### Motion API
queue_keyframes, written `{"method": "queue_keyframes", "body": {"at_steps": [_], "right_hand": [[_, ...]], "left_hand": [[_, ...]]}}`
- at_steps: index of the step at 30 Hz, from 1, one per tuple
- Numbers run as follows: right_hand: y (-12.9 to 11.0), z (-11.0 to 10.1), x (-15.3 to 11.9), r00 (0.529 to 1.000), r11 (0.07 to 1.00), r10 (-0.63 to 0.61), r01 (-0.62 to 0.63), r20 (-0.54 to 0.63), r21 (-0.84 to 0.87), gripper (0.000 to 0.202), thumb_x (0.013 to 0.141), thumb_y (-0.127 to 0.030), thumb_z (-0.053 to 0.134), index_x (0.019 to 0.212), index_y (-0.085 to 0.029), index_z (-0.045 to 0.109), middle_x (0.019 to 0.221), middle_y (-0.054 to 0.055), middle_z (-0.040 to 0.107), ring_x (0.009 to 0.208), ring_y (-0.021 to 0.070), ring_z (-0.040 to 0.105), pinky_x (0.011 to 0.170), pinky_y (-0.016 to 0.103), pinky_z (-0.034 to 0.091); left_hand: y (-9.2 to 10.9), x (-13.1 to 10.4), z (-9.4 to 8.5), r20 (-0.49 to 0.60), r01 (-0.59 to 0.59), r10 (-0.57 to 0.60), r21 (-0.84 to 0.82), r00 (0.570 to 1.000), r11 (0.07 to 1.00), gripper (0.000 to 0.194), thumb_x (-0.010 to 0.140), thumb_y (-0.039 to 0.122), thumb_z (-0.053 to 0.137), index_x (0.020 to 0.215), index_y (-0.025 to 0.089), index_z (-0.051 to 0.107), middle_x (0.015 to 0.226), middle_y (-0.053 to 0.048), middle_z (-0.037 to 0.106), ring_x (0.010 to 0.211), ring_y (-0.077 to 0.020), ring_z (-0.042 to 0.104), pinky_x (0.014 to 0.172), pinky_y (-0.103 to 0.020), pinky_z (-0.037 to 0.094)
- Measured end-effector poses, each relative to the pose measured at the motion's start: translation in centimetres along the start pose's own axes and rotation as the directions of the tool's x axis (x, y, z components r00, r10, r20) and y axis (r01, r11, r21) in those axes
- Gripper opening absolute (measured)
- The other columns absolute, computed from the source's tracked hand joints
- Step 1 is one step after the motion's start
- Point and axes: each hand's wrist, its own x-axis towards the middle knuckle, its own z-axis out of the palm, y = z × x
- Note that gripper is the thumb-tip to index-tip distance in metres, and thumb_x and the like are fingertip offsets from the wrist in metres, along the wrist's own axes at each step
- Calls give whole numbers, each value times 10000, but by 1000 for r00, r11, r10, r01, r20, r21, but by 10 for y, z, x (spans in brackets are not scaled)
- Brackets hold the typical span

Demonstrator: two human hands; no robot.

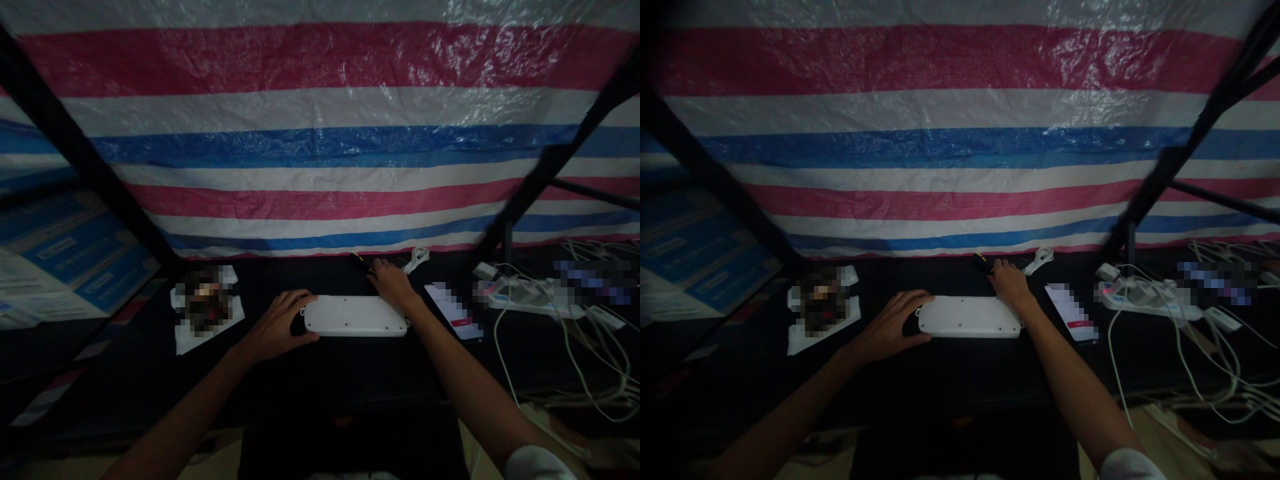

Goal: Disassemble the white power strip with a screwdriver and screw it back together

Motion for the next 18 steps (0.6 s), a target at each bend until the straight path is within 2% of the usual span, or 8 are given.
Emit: {"method": "queue_keyframes", "body": {"at_steps": [5,9,14,18], "right_hand": [[7,13,3,1000,994,-10,9,6,112,160,1039,-191,606,1185,-134,644,1236,227,700,1144,341,668,934,404,471],[11,18,10,995,978,-100,94,24,187,102,1014,-127,641,1099,-160,685,1137,133,738,1051,247,681,932,338,454],[18,21,14,981,941,-194,178,27,286,122,1008,-175,695,1127,-182,722,1083,57,736,954,177,684,838,267,458],[14,21,11,973,924,-229,215,8,315,142,1047,-204,644,1144,-204,747,1130,61,739,1001,177,691,873,266,460]], "left_hand": [[9,7,9,44,-99,98,20,994,995,787,932,672,724,1591,321,478,1677,-104,436,1502,-365,428,1243,-556,353],[12,20,18,33,-152,152,-12,988,988,794,897,672,763,1529,267,504,1641,-148,469,1495,-367,449,1236,-568,365],[15,38,19,45,-125,126,-22,991,992,725,876,653,789,1421,233,562,1482,-143,585,1344,-350,571,1155,-516,445],[13,35,15,70,-116,115,18,991,993,761,932,671,714,1541,264,507,1526,-120,557,1384,-343,532,1187,-500,412]]}}
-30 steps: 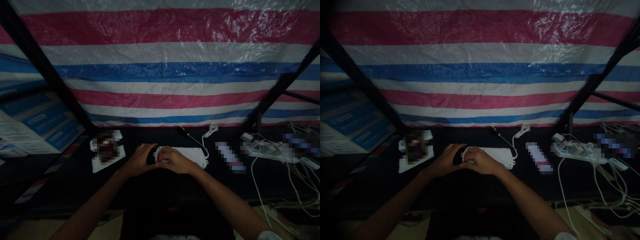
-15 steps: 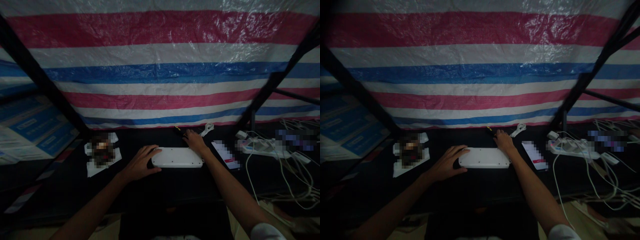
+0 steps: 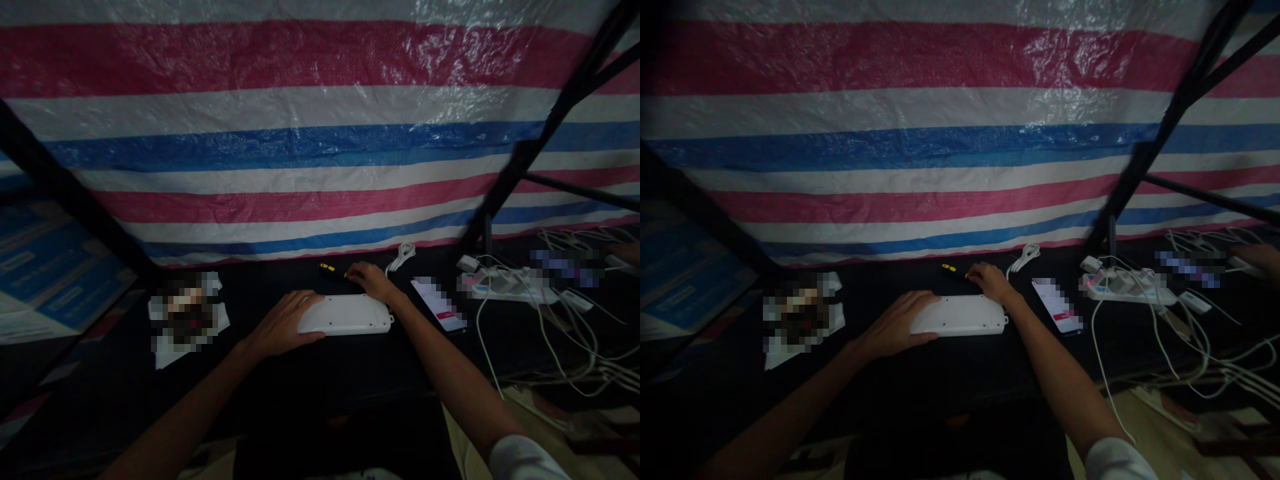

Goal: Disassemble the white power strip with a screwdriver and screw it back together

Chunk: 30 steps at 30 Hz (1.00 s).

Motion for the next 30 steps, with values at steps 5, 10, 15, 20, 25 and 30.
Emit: {"method": "queue_keyframes", "body": {"at_steps": [5,10,15,20,25,30], "right_hand": [[-2,1,-1,999,999,26,-27,-29,-25,138,1055,-256,646,1133,-213,751,1139,76,750,1023,204,695,856,280,457],[9,-1,1,999,997,36,-37,-20,-63,105,1003,-273,735,1079,-206,767,1079,70,762,1005,217,686,863,283,452],[15,-3,1,999,994,29,-33,-41,-108,174,1071,-204,593,1101,-178,762,1107,108,738,1041,239,648,933,319,430],[19,-5,3,1000,994,8,-10,-16,-105,104,982,-168,729,1085,-169,735,1057,74,712,988,211,642,886,290,430],[20,-4,1,1000,997,-18,17,-14,-76,109,1007,-106,658,1094,-166,684,1078,59,681,940,174,645,809,259,420],[17,-3,-2,998,996,-60,58,-36,-66,134,1039,-90,594,1115,-183,653,1116,65,659,976,181,643,830,266,429]], "left_hand": [[-7,-16,-2,-3,36,-35,44,999,998,740,959,662,677,1596,330,496,1569,-101,509,1406,-351,503,1197,-504,398],[-7,-17,-2,-13,65,-65,57,998,996,738,946,655,689,1579,318,519,1524,-99,534,1356,-349,522,1178,-497,411],[0,-13,3,-29,80,-77,105,997,991,759,940,692,669,1572,296,526,1497,-109,552,1312,-351,536,1154,-505,411],[3,-11,5,-43,116,-112,124,993,985,779,927,713,671,1572,300,531,1491,-111,559,1293,-357,546,1133,-511,413],[-2,-11,5,-51,99,-94,111,994,989,772,929,720,670,1576,325,522,1493,-96,568,1310,-347,541,1133,-492,407],[-6,-13,7,-68,96,-89,116,994,989,776,930,711,680,1579,314,526,1494,-97,576,1301,-348,547,1129,-498,404]]}}
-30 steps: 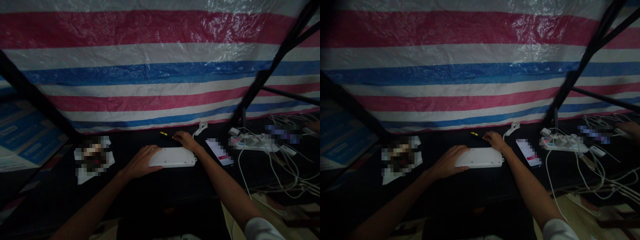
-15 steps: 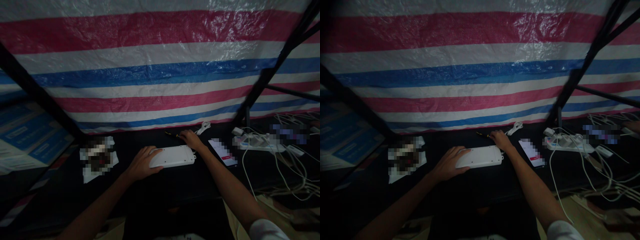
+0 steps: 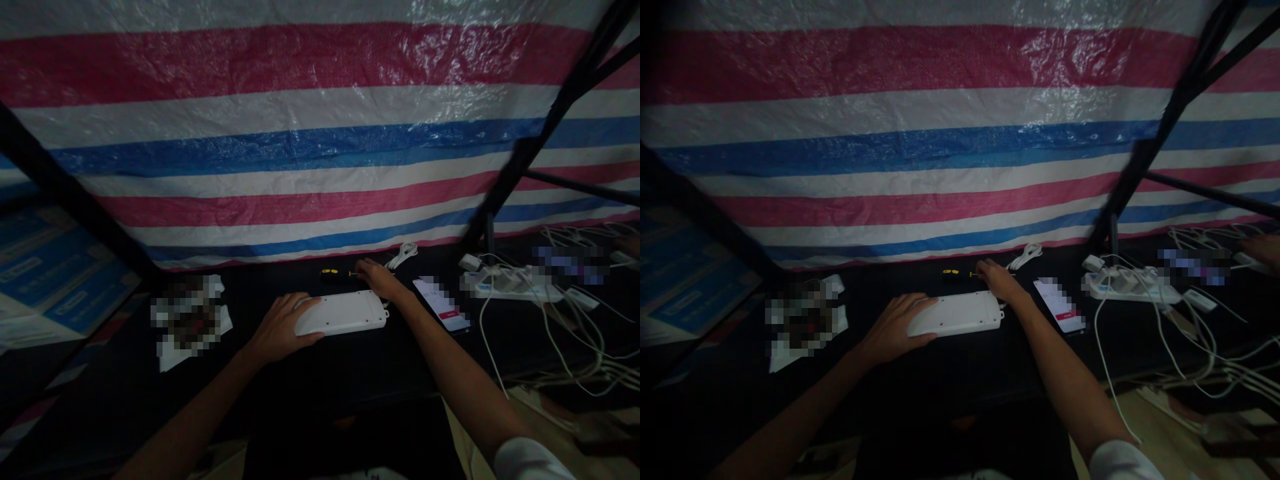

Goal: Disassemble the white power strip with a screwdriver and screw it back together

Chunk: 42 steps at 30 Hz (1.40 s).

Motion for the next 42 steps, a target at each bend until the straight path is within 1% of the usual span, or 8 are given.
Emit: {"method": "queue_keyframes", "body": {"at_steps": [6,11,15,18,23,28,31,42], "right_hand": [[-11,-5,-4,973,983,-171,156,-157,-101,105,1040,-99,600,1077,-184,650,1068,80,661,916,218,636,844,327,463],[-29,-10,-7,869,952,-305,277,-390,-128,111,1078,-209,575,1106,-204,682,1088,120,689,1023,285,617,936,420,477],[-42,-7,-12,786,947,-265,322,-559,3,236,1116,-275,482,1137,-223,711,1092,124,715,1047,286,624,953,441,473],[-49,0,-15,769,921,-89,306,-633,242,313,1127,-364,440,1080,-224,716,918,73,686,867,238,631,804,378,493],[-54,3,-10,777,694,294,226,-556,683,476,1092,-614,452,967,-225,695,621,-41,468,536,139,435,515,275,330],[-50,-8,-2,770,444,426,278,-474,851,526,1015,-698,544,854,-214,676,576,-59,413,477,109,346,447,254,252],[-50,-12,0,768,349,465,298,-441,888,509,966,-705,613,825,-217,653,590,-60,415,482,104,350,438,243,243],[-57,-9,-4,788,394,426,280,-444,875,550,961,-731,596,790,-211,651,563,-54,437,485,106,369,449,243,248]], "left_hand": [[-2,0,2,3,-9,9,-7,1000,1000,785,940,704,680,1596,308,509,1513,-97,563,1326,-343,528,1158,-501,390],[0,0,0,-2,-13,13,-17,1000,1000,786,941,719,672,1596,319,505,1503,-92,569,1316,-337,530,1143,-488,396],[1,0,-1,9,-7,7,-20,1000,1000,785,947,723,662,1590,297,513,1514,-103,561,1332,-339,525,1147,-486,393],[2,0,-2,16,3,-3,-20,1000,1000,786,944,725,665,1589,301,517,1519,-102,557,1335,-347,523,1150,-496,391],[0,1,-1,12,-3,3,-22,1000,1000,784,943,721,669,1596,317,508,1509,-103,564,1322,-348,531,1142,-503,392],[-3,0,1,-8,-15,15,-23,1000,1000,790,940,708,679,1610,335,489,1517,-93,562,1321,-346,531,1140,-501,397],[-3,0,2,-6,-19,18,-25,1000,1000,781,944,698,681,1601,318,500,1512,-99,564,1324,-344,531,1138,-499,401],[-1,0,0,6,-10,11,-31,1000,999,790,945,729,662,1599,318,497,1516,-100,560,1335,-345,522,1147,-503,387]]}}
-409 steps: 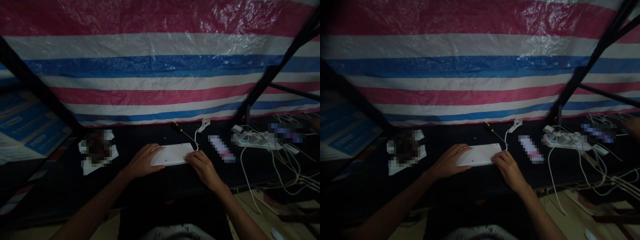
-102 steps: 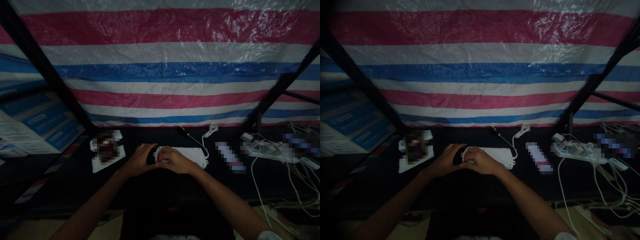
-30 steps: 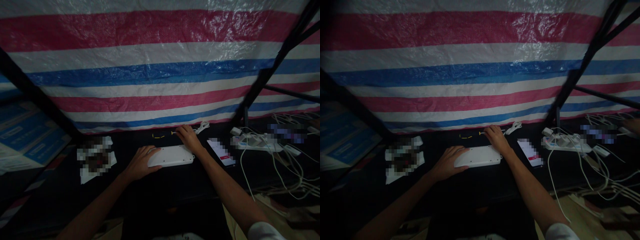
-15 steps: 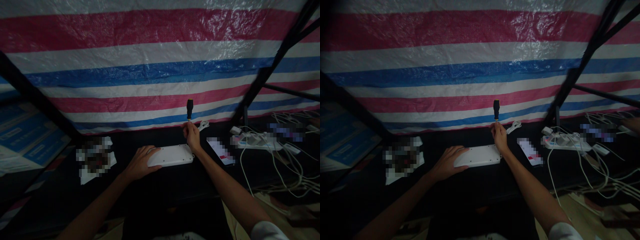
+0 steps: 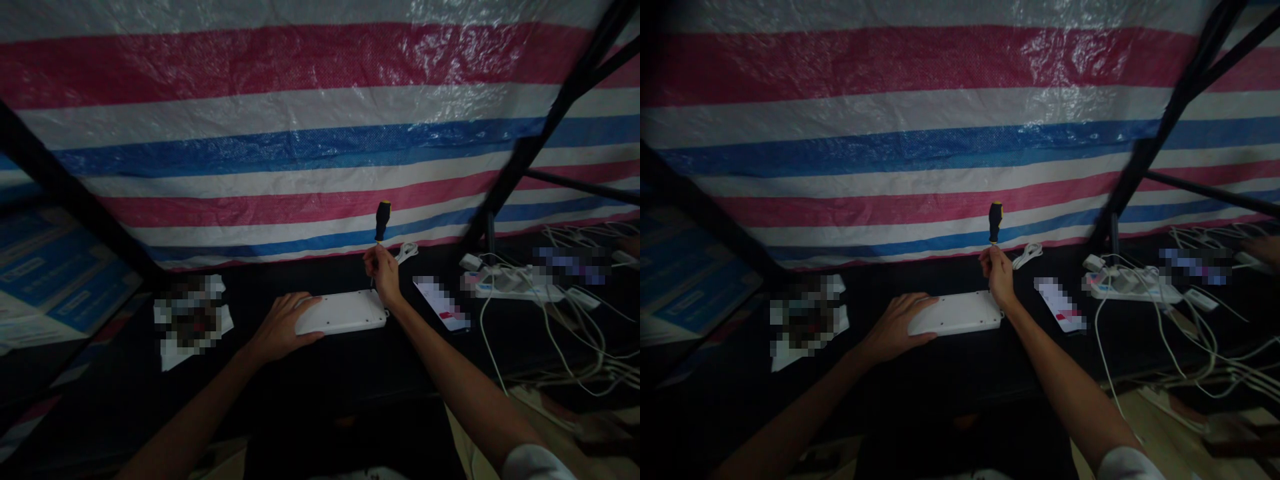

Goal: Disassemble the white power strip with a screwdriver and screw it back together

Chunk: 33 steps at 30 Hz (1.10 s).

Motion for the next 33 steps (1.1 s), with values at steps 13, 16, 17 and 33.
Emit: {"method": "queue_keyframes", "body": {"at_steps": [13,16,17,33], "right_hand": [[0,-10,-8,998,998,-22,25,56,-55,530,995,-721,540,904,-223,696,664,-17,528,553,144,469,506,279,389],[-2,-20,-7,993,999,-27,31,118,-36,468,994,-679,587,987,-229,717,817,30,659,701,174,596,665,311,522],[-3,-23,-7,991,999,-22,26,135,-23,448,991,-665,608,1012,-232,725,863,40,686,742,180,621,710,322,542],[-7,-31,-5,971,969,-70,120,227,-216,335,986,-552,686,942,-224,736,801,13,672,663,158,531,612,279,424]], "left_hand": [[0,0,0,1,10,-10,-4,1000,1000,776,937,696,695,1593,325,509,1518,-93,564,1336,-347,529,1143,-501,400],[0,0,0,2,7,-7,0,1000,1000,781,938,690,698,1597,319,504,1524,-97,561,1339,-347,527,1142,-499,399],[0,0,0,1,7,-7,1,1000,1000,783,938,691,697,1599,318,503,1527,-99,560,1342,-348,525,1143,-499,398],[-1,0,0,4,9,-9,11,1000,1000,794,934,714,690,1598,321,499,1521,-103,560,1342,-348,524,1145,-503,387]]}}
